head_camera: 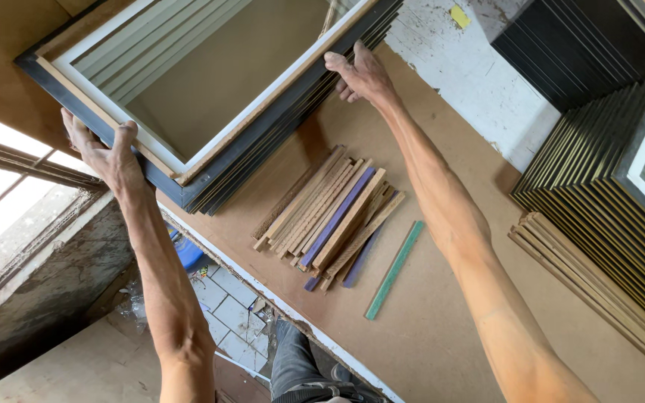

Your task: The person holds a picture frame on the workbench and uses a pneumatic nail gun to drive fasteners along the frame edges, repositioning the frame between shots. They also pick up small nail strips from the bench and turn the frame to reach different sides.

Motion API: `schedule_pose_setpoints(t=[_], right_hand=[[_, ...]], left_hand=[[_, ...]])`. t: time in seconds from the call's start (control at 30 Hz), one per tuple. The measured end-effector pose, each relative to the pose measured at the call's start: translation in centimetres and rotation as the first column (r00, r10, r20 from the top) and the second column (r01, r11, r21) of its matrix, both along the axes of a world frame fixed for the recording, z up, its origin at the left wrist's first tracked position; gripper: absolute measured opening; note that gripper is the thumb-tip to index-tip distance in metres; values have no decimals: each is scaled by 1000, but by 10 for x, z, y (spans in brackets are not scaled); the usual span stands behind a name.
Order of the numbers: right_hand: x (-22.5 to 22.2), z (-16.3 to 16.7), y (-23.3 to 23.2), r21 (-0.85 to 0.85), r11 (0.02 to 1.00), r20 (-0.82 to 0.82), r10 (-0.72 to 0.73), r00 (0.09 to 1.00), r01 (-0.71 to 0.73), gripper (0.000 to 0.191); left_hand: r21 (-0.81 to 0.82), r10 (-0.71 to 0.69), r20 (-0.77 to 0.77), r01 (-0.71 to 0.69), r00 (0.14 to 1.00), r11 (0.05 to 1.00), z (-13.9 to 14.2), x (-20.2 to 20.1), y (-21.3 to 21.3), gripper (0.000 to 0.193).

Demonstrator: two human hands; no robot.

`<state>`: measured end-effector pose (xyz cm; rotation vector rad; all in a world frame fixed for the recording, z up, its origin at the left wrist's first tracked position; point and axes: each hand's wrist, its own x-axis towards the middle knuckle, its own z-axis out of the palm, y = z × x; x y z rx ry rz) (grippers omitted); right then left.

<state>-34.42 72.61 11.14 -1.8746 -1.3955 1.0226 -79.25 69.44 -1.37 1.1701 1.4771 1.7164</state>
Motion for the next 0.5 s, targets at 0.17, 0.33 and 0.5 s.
schedule_pose_setpoints(t=[0.17, 0.33, 0.5], right_hand=[[50, -15, -97, 189, 981, -230, 8, 973, 37, 76], [198, -52, -353, 152, 902, -480, -291, 828, 405, 55], [362, -20, -610, 356, 460, -355, -739, 573, 814, 28]], left_hand=[[31, -19, 73, 17, 997, 999, 37, 7, -46, 92], [390, -120, 55, 90, 991, 917, 104, 82, -155, 58], [268, -274, 10, 262, 962, 927, 119, 224, -207, 31]])
